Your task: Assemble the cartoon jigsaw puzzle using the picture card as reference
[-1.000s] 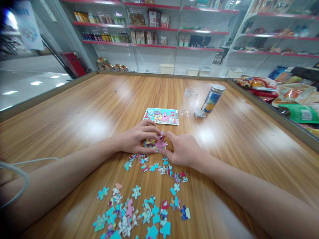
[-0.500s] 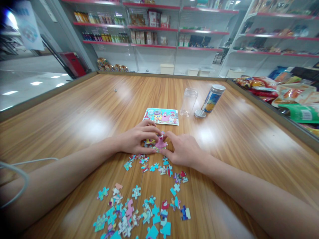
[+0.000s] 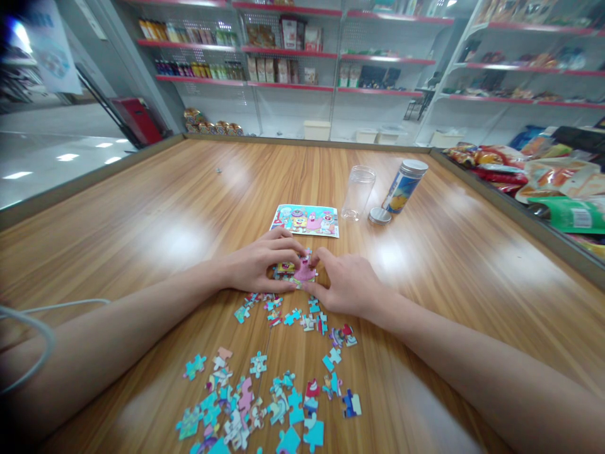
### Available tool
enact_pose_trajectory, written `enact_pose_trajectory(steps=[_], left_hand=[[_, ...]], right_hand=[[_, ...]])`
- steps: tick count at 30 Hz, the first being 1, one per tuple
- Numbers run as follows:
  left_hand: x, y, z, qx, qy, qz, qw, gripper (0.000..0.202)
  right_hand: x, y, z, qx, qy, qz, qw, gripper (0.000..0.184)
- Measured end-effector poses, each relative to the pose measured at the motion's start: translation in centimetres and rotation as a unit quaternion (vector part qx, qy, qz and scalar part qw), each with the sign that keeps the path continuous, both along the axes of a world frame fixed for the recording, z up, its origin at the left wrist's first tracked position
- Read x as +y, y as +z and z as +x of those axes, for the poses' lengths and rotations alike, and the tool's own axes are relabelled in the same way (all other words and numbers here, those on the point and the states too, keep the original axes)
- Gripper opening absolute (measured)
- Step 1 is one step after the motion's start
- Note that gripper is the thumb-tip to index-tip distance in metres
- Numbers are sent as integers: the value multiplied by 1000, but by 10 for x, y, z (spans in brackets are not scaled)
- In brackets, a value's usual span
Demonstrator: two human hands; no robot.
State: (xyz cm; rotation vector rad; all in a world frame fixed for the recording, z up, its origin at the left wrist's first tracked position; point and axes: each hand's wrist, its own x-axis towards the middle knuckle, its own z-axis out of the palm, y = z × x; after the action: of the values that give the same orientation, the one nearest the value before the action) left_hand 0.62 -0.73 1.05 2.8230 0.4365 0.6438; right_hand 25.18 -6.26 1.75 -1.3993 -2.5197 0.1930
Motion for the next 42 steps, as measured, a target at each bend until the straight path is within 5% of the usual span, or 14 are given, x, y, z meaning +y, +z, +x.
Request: enact_pose_trajectory(steps=[28,42], left_hand=[[-3,1,2,-4,46,-38,998,56],[0,-2,2,-13,19,-10,1000,57]], right_hand=[[1,-1,1,-9,3,14,1000,43],[0,1,0,-20,2,21,1000,42]])
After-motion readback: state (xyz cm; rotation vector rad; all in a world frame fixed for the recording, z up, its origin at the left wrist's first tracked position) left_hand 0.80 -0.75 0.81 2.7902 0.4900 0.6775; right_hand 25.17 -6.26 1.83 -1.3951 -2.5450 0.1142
